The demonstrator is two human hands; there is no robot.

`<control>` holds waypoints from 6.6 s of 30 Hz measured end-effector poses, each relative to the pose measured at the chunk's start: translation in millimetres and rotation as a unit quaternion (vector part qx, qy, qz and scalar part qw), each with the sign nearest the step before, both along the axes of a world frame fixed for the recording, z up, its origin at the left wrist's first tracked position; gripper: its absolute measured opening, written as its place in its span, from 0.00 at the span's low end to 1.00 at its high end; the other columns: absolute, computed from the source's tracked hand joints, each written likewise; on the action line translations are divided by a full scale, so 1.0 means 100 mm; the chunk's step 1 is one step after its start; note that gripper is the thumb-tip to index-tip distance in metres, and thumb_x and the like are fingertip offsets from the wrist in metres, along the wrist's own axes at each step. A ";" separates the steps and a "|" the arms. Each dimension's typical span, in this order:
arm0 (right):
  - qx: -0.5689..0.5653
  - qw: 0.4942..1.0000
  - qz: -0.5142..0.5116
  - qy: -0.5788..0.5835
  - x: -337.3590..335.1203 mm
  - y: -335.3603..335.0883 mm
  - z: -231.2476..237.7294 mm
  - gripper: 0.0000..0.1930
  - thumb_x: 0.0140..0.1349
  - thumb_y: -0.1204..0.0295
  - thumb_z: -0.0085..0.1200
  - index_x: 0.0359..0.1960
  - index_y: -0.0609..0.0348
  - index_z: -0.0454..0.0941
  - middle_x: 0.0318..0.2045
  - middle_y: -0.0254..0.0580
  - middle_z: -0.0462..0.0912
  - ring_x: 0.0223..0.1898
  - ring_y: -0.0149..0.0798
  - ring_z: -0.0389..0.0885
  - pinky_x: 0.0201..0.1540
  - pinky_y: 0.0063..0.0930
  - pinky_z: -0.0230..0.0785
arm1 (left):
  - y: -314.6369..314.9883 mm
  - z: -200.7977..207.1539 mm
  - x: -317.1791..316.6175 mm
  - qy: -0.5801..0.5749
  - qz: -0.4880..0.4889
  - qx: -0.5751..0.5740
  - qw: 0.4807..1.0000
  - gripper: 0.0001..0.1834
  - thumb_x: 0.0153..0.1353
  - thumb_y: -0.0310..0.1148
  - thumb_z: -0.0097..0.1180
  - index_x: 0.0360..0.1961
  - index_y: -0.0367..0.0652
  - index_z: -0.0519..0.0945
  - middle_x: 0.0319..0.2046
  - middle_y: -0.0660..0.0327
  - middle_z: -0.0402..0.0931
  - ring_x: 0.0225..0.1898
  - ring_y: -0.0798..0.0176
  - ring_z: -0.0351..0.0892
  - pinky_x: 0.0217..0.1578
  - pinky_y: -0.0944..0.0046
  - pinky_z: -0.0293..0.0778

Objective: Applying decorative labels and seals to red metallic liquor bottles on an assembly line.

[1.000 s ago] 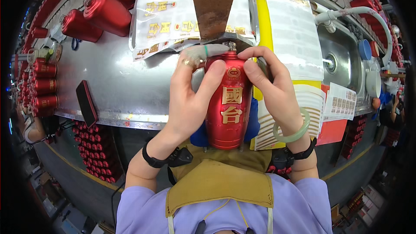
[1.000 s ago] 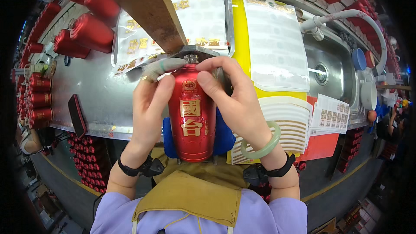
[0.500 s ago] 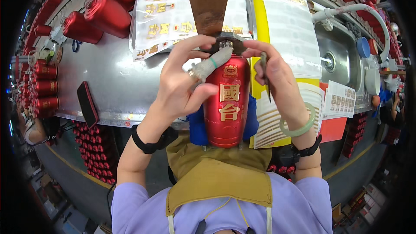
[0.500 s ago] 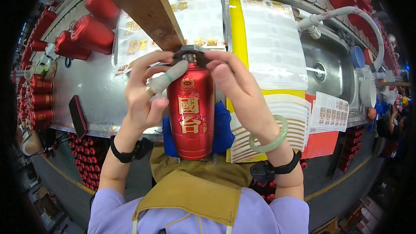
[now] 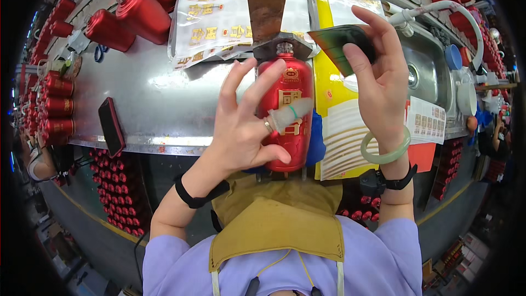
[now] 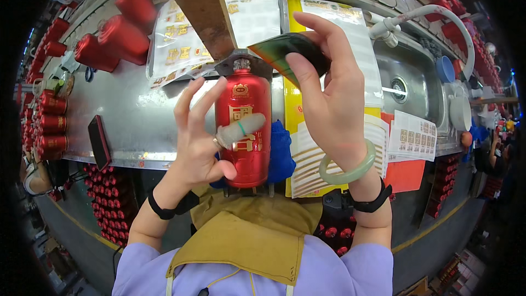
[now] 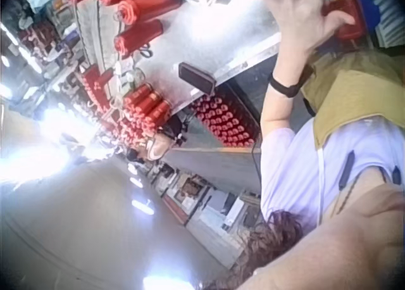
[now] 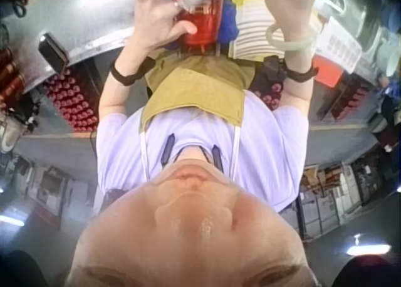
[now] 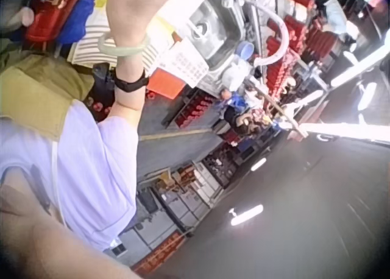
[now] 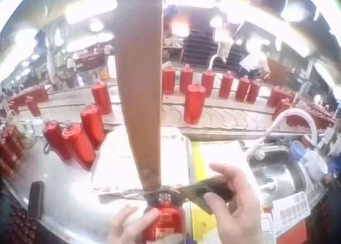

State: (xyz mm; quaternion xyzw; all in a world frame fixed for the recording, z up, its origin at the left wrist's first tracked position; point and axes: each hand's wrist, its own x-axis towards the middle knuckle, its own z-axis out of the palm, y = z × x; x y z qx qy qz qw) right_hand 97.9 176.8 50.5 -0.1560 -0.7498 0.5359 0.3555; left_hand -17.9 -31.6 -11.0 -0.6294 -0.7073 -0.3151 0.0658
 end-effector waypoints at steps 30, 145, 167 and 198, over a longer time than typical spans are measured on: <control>-0.048 0.998 -0.008 -0.027 0.39 -0.50 -0.37 0.18 0.65 0.80 0.62 0.56 0.63 0.76 0.46 0.48 0.82 0.45 0.43 0.84 0.43 0.30 0.78 | -0.39 -0.15 0.67 -0.266 0.074 0.093 0.957 0.53 0.70 0.73 0.37 0.73 0.30 0.67 0.68 0.40 0.66 0.66 0.41 0.69 0.67 0.47 0.65; -0.178 0.954 0.112 -0.214 0.90 -0.60 -0.65 0.09 0.71 0.68 0.62 0.37 0.61 0.81 0.25 0.19 0.71 0.27 0.17 0.60 0.28 0.18 0.52 | -0.48 -0.08 0.31 -0.727 0.052 0.022 0.685 0.26 0.66 0.25 0.67 0.63 0.38 0.72 0.38 0.65 0.80 0.40 0.72 0.79 0.42 0.71 0.74; -0.189 0.951 0.112 -0.217 0.90 -0.59 -0.66 0.09 0.70 0.67 0.63 0.37 0.60 0.82 0.25 0.18 0.72 0.26 0.15 0.61 0.28 0.17 0.53 | -0.47 -0.05 0.31 -0.721 0.063 0.009 0.690 0.25 0.67 0.26 0.67 0.63 0.39 0.72 0.39 0.64 0.80 0.41 0.72 0.78 0.42 0.70 0.73; -0.135 0.980 0.025 -0.141 0.90 -0.80 -0.27 0.11 0.71 0.81 0.55 0.53 0.66 0.79 0.45 0.41 0.82 0.45 0.29 0.78 0.51 0.22 0.74 | -0.47 -0.05 0.37 -0.711 0.094 0.016 0.697 0.25 0.66 0.27 0.68 0.61 0.38 0.74 0.38 0.65 0.80 0.41 0.72 0.78 0.43 0.69 0.73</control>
